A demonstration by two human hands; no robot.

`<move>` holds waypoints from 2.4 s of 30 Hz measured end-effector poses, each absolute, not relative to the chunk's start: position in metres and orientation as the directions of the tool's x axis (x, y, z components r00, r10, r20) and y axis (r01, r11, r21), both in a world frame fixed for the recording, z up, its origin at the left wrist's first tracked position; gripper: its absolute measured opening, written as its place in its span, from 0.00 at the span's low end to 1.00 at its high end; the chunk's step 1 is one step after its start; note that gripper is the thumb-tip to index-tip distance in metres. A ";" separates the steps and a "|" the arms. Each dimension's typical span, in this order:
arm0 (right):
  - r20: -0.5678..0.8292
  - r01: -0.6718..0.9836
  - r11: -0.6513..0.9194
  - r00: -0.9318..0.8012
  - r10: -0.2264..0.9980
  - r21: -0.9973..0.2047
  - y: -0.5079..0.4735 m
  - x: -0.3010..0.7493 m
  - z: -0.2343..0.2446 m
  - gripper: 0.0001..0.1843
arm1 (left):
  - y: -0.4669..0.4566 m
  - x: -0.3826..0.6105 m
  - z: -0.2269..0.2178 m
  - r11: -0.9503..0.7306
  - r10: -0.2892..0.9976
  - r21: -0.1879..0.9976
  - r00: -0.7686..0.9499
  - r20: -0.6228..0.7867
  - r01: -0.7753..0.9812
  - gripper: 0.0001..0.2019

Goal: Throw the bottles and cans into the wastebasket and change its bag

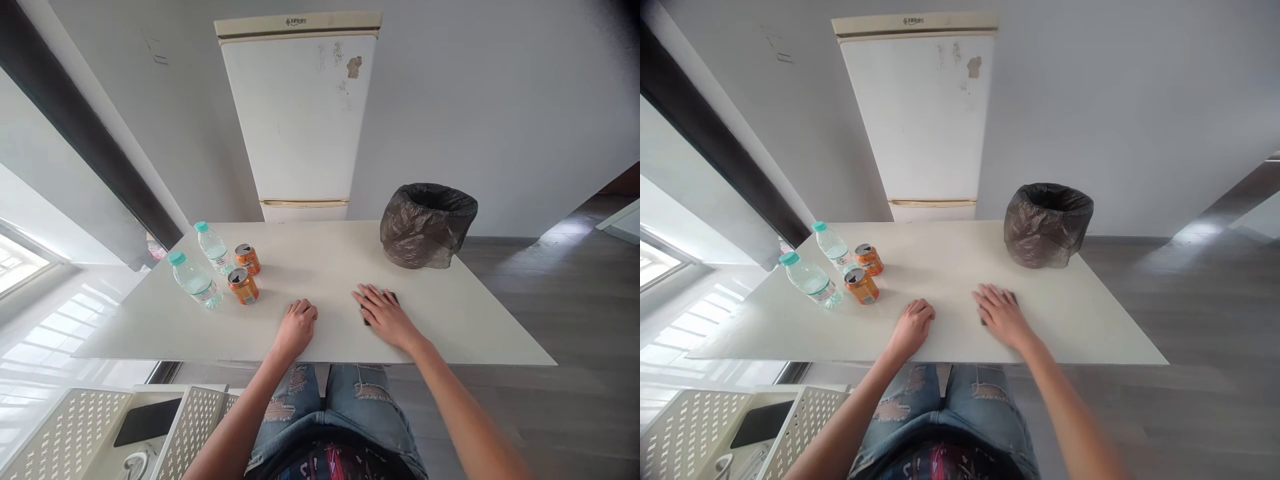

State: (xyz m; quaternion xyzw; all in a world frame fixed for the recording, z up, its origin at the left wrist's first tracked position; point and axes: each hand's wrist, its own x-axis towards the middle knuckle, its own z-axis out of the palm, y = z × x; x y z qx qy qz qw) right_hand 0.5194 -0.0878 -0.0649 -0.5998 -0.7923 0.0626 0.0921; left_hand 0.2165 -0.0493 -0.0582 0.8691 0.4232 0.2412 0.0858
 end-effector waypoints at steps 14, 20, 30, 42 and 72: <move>-0.008 0.989 0.026 -0.028 1.000 -0.146 -0.120 0.684 -0.079 0.34 | -0.050 0.218 -0.058 -0.665 0.745 0.295 0.581 0.327 0.686 0.12; 0.031 0.987 0.049 -0.045 0.999 -0.153 -0.122 0.688 -0.081 0.33 | -0.049 0.218 -0.060 -0.661 0.749 0.311 0.578 0.324 0.683 0.11; 0.393 0.980 0.146 -0.084 0.916 -0.133 -0.132 0.686 -0.078 0.33 | -0.049 0.219 -0.058 -0.651 0.757 0.295 0.571 0.319 0.699 0.12; 0.834 0.993 0.121 -0.070 0.547 0.004 -0.085 0.644 0.042 0.33 | -0.049 0.218 -0.059 -0.656 0.753 0.294 0.574 0.322 0.696 0.11; 0.622 0.996 -0.020 -0.041 0.782 0.092 0.003 0.670 0.084 0.31 | -0.050 0.218 -0.061 -0.634 0.773 0.304 0.568 0.283 0.711 0.11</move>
